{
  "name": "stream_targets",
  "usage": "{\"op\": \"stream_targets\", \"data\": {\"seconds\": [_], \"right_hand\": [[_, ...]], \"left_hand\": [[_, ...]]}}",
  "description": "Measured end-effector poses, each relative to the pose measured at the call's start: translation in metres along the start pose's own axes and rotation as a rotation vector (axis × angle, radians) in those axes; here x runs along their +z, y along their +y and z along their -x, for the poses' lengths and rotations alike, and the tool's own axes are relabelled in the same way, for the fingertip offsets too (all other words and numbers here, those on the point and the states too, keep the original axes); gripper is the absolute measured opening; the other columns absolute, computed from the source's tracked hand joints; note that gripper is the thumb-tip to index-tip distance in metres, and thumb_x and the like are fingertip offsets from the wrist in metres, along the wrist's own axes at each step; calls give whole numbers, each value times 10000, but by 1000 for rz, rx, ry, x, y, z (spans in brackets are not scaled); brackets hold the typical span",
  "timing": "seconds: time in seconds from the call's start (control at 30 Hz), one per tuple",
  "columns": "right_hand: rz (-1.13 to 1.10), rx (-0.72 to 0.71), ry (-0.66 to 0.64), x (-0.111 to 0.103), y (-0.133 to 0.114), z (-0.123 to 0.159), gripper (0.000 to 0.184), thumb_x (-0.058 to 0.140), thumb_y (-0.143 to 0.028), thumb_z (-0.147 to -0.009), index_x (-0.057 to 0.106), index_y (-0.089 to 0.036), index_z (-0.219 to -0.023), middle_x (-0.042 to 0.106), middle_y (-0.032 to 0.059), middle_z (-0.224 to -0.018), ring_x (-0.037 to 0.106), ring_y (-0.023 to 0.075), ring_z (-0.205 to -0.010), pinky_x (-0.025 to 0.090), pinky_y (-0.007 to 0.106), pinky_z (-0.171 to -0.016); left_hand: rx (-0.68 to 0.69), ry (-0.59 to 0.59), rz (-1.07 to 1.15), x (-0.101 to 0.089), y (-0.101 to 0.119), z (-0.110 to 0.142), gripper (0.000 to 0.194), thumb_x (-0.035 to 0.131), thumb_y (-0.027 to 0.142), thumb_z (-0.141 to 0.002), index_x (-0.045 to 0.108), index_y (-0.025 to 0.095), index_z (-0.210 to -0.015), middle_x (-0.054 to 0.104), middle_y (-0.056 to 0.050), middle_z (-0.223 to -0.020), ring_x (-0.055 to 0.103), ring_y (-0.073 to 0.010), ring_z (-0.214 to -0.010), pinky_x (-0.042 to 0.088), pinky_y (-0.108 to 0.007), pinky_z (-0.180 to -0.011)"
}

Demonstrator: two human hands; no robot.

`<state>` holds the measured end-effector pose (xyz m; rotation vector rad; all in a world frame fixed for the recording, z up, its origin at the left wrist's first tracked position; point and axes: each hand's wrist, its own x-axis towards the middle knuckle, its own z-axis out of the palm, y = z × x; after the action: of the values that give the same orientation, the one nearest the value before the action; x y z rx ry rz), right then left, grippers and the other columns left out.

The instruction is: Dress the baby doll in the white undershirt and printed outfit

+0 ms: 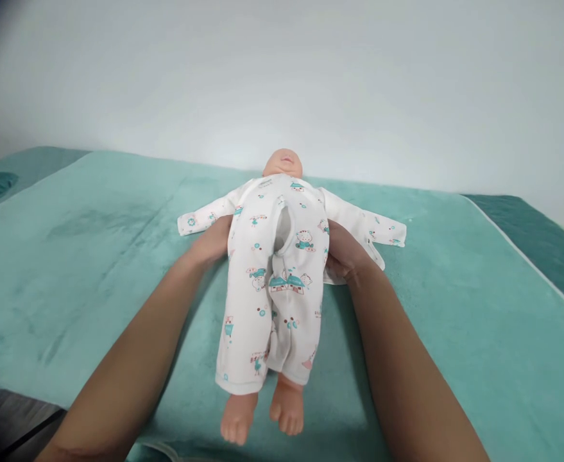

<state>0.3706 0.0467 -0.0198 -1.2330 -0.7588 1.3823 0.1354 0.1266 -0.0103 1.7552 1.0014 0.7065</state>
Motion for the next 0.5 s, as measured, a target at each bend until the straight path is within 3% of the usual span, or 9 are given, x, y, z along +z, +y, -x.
{"op": "stream_targets", "data": {"seconds": [0.1, 0.27, 0.37, 0.5], "right_hand": [[-18, -34, -118, -7, 1, 1, 275, 729, -201, -762, 730, -255, -1032, 758, 33, -1142, 706, 258, -1067, 594, 416, -936], [-24, -94, -153, -8, 1, 0, 303, 771, -289, -794, 727, -272, -1094, 766, 41, -1123, 664, 271, -1188, 574, 434, -986], [-20, -87, -142, -8, 2, -2, 286, 758, -302, -812, 730, -261, -1094, 752, 45, -1176, 660, 261, -1195, 571, 410, -993], [-25, -47, -148, -7, 1, -3, 286, 755, -346, -811, 728, -260, -1082, 738, 49, -1210, 663, 269, -1188, 580, 423, -985]], "left_hand": [[-132, 6, 180, 2, 1, 1, 294, 636, 282, -730, 744, 152, -971, 775, -95, -940, 681, -288, -958, 540, -381, -810], [-127, 85, 357, 9, 2, 0, 359, 687, 312, -698, 741, 146, -1012, 777, -99, -962, 700, -266, -891, 560, -383, -792], [-102, 77, 295, 7, 4, 2, 362, 686, 359, -714, 749, 135, -992, 773, -121, -1054, 690, -310, -984, 558, -417, -846], [22, 20, 87, -2, 8, 7, 413, 686, 327, -751, 733, 166, -1128, 716, -114, -1259, 603, -343, -1220, 480, -451, -1041]]}}
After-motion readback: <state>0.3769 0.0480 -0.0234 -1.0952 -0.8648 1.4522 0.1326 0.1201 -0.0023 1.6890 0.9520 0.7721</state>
